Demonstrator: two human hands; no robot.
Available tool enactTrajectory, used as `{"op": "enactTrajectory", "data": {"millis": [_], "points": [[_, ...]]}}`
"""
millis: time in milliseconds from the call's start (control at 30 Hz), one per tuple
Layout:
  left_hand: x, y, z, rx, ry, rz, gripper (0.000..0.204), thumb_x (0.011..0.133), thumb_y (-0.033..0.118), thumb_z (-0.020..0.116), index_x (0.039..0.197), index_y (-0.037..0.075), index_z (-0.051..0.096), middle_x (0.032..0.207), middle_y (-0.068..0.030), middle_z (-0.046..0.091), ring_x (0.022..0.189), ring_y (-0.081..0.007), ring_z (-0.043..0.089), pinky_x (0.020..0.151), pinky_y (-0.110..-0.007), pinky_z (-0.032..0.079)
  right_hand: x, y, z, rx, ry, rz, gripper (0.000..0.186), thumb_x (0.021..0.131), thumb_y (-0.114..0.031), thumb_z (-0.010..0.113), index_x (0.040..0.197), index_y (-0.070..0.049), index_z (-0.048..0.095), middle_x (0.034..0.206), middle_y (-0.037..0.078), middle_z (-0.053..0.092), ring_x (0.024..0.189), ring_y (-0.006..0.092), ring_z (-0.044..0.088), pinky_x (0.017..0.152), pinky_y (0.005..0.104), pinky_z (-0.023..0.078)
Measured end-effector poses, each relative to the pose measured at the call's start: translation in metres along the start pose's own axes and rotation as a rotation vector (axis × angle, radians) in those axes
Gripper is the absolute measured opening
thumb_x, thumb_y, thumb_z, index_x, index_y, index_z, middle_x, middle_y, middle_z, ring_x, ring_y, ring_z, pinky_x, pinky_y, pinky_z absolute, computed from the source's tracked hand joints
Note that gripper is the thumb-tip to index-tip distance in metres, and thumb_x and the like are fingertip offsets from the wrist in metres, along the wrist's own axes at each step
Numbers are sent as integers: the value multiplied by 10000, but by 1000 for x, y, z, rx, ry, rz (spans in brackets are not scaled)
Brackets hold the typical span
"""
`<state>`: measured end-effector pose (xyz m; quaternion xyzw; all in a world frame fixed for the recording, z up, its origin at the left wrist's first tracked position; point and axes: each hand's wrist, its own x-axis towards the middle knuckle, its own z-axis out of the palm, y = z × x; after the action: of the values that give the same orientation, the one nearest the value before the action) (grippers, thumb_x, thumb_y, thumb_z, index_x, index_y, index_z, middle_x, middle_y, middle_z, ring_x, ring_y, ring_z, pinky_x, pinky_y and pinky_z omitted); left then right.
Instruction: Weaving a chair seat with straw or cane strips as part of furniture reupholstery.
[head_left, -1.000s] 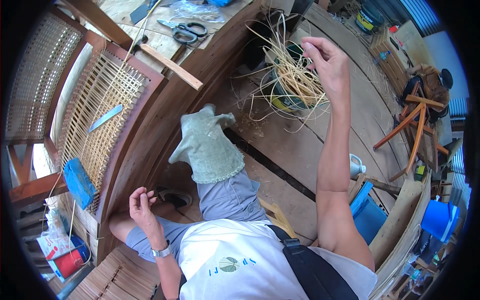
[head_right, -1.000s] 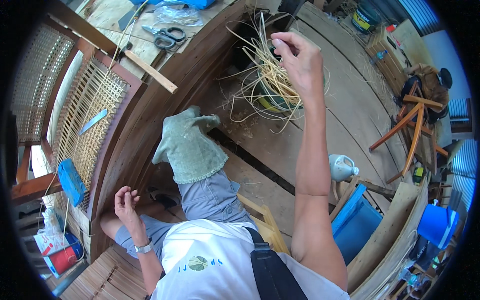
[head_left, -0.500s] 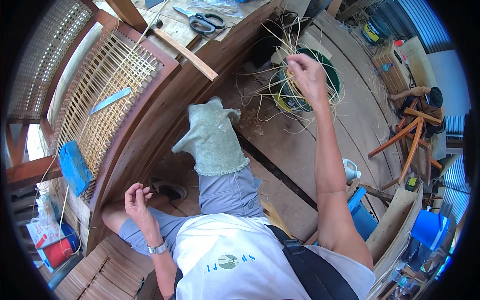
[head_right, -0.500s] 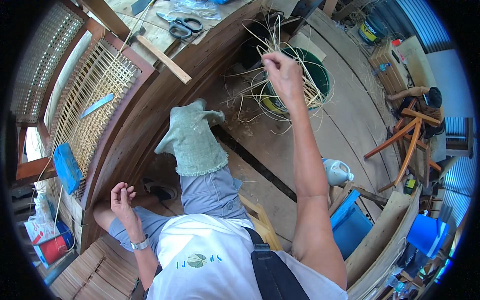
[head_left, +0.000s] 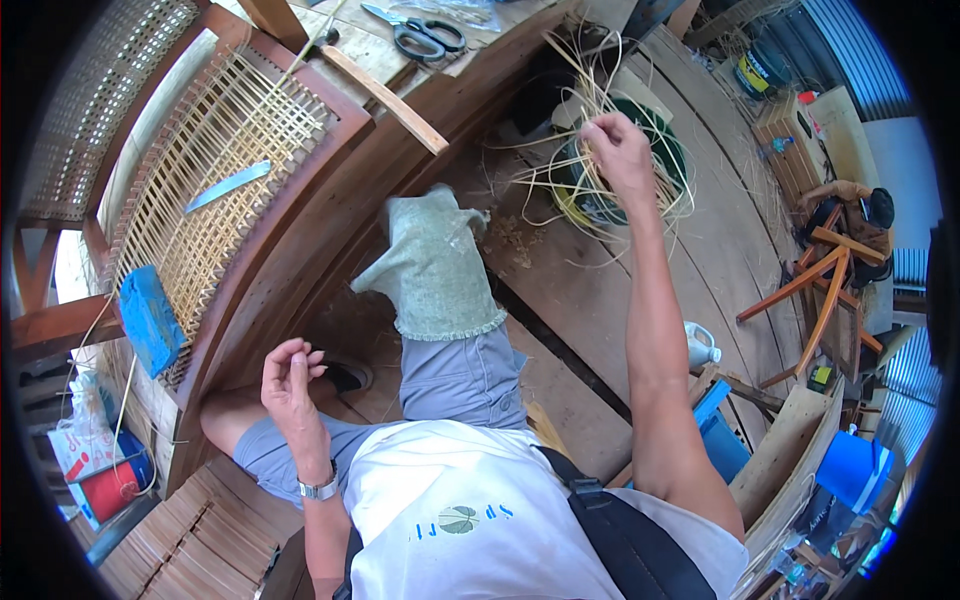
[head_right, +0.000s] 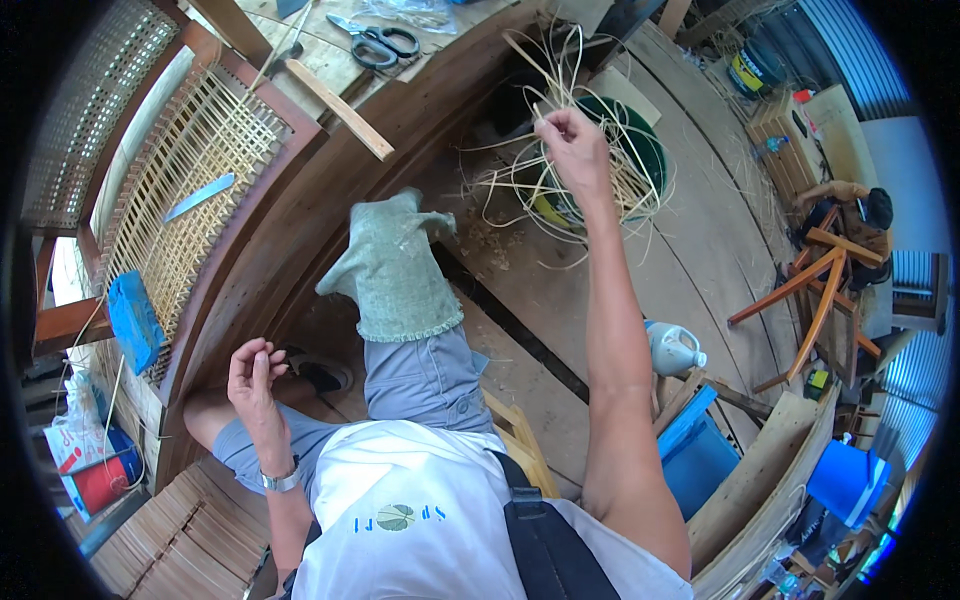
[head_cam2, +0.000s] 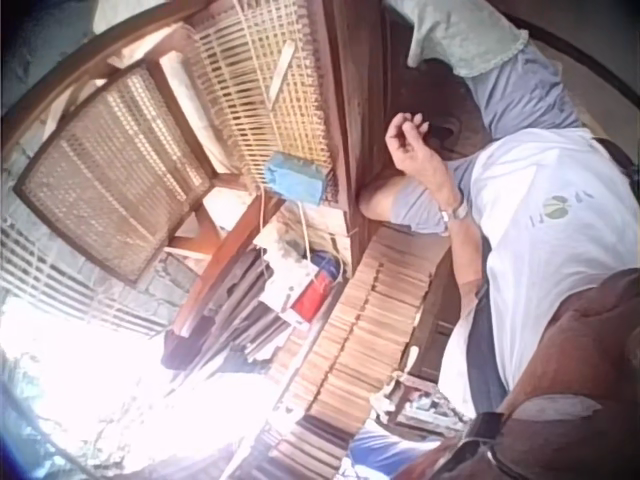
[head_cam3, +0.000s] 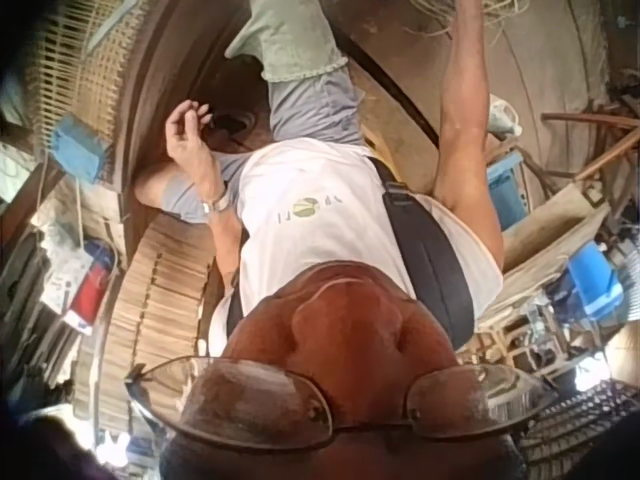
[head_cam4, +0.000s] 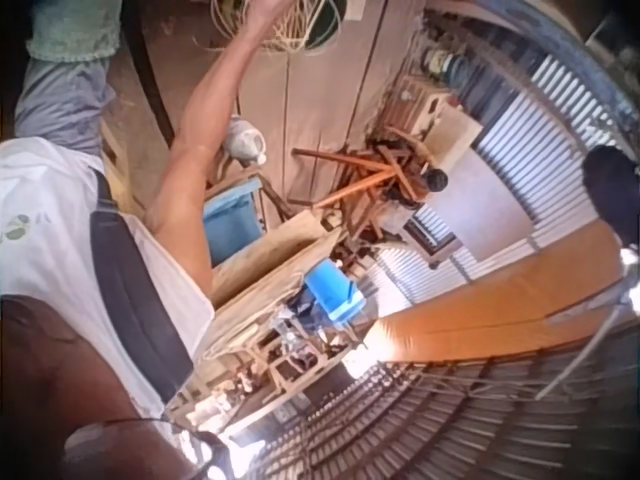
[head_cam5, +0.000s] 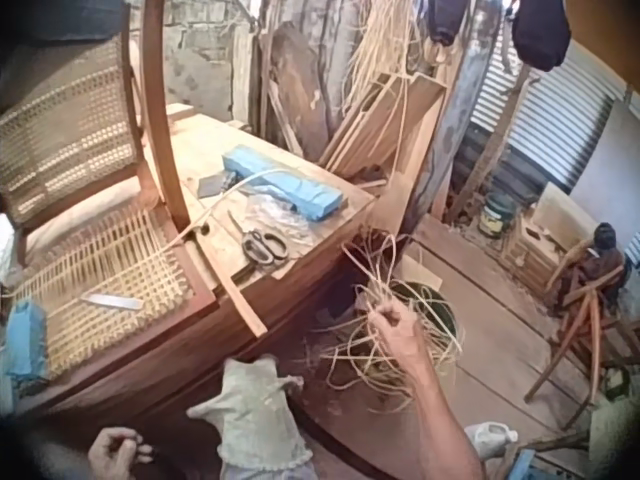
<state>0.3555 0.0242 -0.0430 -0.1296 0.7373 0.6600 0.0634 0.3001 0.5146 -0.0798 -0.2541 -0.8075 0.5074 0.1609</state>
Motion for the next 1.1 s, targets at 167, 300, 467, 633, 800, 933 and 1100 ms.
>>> {"op": "enactTrajectory", "data": {"millis": [167,300,467,633,800,933,1100], "points": [[-13,34,60,76,-361,-13,203,1023,98,572,1156,-26,661,1037,-72,663,918,-139,668,792,-257,539,-82,-19,-46,-372,-1,4,197,929,-178,687,1027,-13,732,791,9,662,676,68,564,625,223,454],[-18,48,126,233,-723,59,232,1023,165,584,1126,-7,700,1023,-81,648,931,-141,646,801,-266,516,-139,-40,-54,102,-165,83,164,920,-130,694,1032,-15,730,811,14,668,705,68,587,627,230,460],[-20,31,206,41,-947,-220,279,1023,240,602,1112,-9,692,1003,-68,663,940,-131,647,814,-260,525,-185,-67,-28,-92,-242,17,149,895,-81,711,1027,-13,719,862,49,691,758,106,636,645,251,484],[-24,12,223,-366,-859,-572,194,1003,204,603,986,20,660,920,-56,689,859,-142,658,852,-295,532,-205,-72,-23,-239,-350,-288,107,887,-55,708,987,-21,722,936,85,711,879,223,688,753,351,539],[-31,44,193,-410,-870,-300,148,1006,152,571,939,25,606,886,-57,682,935,-145,677,853,-271,510,-175,-22,-39,-94,51,-92,289,896,-80,681,1182,-49,670,1234,132,649,1120,335,609,965,399,501],[-49,77,173,-227,-919,-86,132,1021,125,537,955,16,570,823,-58,652,902,-163,704,872,-303,526,-120,71,-46,-768,181,-382,458,886,-133,688,1334,-100,600,1399,145,547,1273,360,510,1047,485,434],[-35,147,120,-429,-742,133,188,1038,189,512,1001,10,557,837,-51,600,486,-88,516,428,-202,445,-74,123,-72,-955,214,-222,463,893,-148,650,1353,-129,602,1402,182,536,1275,383,509,1047,493,437]]}}
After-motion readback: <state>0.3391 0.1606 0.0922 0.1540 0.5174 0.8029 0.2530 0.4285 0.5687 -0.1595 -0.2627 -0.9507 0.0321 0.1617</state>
